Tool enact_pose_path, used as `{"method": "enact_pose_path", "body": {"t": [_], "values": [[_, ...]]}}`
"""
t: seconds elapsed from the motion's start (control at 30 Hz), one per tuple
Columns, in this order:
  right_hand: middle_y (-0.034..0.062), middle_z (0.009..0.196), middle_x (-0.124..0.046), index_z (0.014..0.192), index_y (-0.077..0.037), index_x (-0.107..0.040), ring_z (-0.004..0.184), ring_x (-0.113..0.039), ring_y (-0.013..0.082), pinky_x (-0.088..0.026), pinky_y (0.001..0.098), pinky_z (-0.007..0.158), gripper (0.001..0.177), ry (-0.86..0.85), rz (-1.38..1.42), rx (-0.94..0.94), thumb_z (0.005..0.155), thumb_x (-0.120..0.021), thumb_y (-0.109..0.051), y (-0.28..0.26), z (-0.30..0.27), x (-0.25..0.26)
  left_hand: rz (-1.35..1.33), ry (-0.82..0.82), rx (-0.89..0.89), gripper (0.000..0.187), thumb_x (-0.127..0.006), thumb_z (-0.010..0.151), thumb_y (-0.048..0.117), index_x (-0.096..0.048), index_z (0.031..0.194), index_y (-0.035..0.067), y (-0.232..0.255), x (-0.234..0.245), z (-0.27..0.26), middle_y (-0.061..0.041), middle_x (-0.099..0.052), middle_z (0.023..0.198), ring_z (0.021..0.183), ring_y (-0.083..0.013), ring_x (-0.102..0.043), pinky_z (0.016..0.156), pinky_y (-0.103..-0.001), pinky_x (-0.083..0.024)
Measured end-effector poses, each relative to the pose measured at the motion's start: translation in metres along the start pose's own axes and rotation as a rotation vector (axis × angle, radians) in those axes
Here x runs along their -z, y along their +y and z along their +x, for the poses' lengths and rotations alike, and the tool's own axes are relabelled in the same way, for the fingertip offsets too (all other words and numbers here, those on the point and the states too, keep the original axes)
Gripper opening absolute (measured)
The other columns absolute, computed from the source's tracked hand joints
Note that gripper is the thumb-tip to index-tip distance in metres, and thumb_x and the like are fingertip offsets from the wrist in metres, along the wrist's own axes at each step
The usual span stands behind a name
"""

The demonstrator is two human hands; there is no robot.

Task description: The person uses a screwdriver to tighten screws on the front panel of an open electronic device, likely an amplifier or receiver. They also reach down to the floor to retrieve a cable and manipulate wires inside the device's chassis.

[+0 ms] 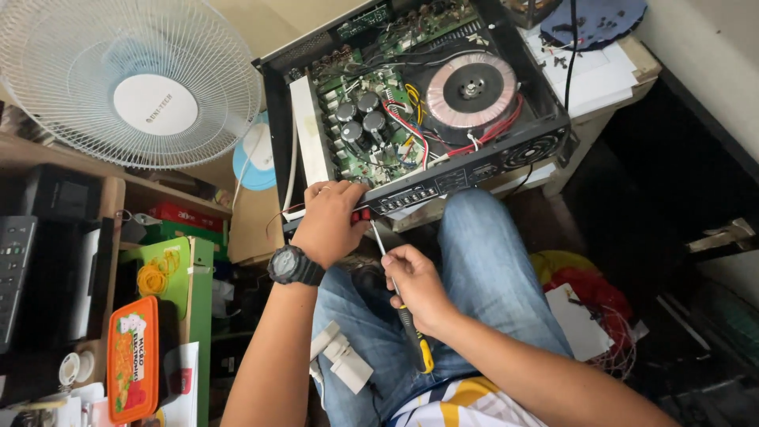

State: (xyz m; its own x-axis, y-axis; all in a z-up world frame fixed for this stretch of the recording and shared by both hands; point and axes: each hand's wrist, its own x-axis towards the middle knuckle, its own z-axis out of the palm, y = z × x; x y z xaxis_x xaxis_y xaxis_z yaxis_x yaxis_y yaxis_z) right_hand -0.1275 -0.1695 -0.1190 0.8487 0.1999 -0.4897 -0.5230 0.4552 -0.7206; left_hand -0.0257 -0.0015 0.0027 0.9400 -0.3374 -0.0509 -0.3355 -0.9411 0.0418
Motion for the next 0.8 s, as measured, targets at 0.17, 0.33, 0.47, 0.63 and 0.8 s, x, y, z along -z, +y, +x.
{"method": "enact_pose_path", "body": {"t": [0.17, 0.33, 0.47, 0.63, 0.8], "values": [[0.0075, 0.086, -0.057, 0.114, -0.006, -0.076, 0.071, -0.063, 0.0185, -0.051, 0.0258, 0.040, 0.008, 0.002, -0.017, -0.006, 0.113, -0.074, -0.013, -0.008, -0.005, 0.000, -0.003, -0.005, 0.016, 0.069, -0.097, 0.088, 0.027, -0.068, 0.149, 0.016, 0.002, -0.002, 0.000, -0.006, -0.077, 0.128, 0.123, -0.0372, -0.077, 0.127, -0.059, -0.033], [0.0071, 0.087, -0.058, 0.115, -0.005, -0.076, 0.072, -0.064, 0.0188, -0.051, 0.0263, 0.040, 0.008, -0.005, -0.028, -0.003, 0.113, -0.075, -0.013, -0.010, -0.005, -0.001, 0.027, 0.032, 0.036, 0.078, -0.099, 0.088, 0.025, -0.062, 0.156, 0.014, 0.024, 0.017, -0.013, -0.008, -0.064, 0.143, 0.138, -0.0424, -0.068, 0.130, -0.059, -0.038], [0.0073, 0.086, -0.057, 0.115, -0.005, -0.076, 0.072, -0.063, 0.0191, -0.051, 0.0263, 0.041, 0.009, -0.003, -0.042, -0.006, 0.113, -0.075, -0.014, -0.007, -0.004, -0.001, -0.090, 0.319, -0.040, 0.078, -0.093, 0.082, 0.007, -0.064, 0.154, 0.008, 0.042, 0.029, -0.043, -0.015, -0.060, 0.137, 0.136, -0.0483, -0.060, 0.121, -0.061, -0.047], [0.0084, 0.085, -0.059, 0.114, -0.005, -0.076, 0.072, -0.065, 0.0199, -0.053, 0.0276, 0.042, 0.008, 0.000, -0.051, 0.011, 0.113, -0.074, -0.013, -0.008, -0.004, 0.001, -0.685, 0.845, 0.347, 0.011, -0.085, 0.096, 0.009, -0.077, 0.098, 0.017, 0.073, -0.035, -0.072, -0.003, -0.069, 0.081, 0.077, -0.0270, -0.070, 0.075, -0.036, -0.056], [0.0093, 0.088, -0.064, 0.119, -0.007, -0.077, 0.075, -0.069, 0.0198, -0.057, 0.0299, 0.040, 0.011, 0.007, -0.076, 0.049, 0.114, -0.075, -0.017, 0.002, -0.001, 0.007, -1.802, 0.513, 1.016, 0.036, -0.078, 0.110, 0.024, -0.077, 0.135, -0.001, 0.090, -0.074, -0.054, -0.022, -0.078, 0.125, 0.106, -0.0273, -0.076, 0.100, -0.045, -0.067]]}}
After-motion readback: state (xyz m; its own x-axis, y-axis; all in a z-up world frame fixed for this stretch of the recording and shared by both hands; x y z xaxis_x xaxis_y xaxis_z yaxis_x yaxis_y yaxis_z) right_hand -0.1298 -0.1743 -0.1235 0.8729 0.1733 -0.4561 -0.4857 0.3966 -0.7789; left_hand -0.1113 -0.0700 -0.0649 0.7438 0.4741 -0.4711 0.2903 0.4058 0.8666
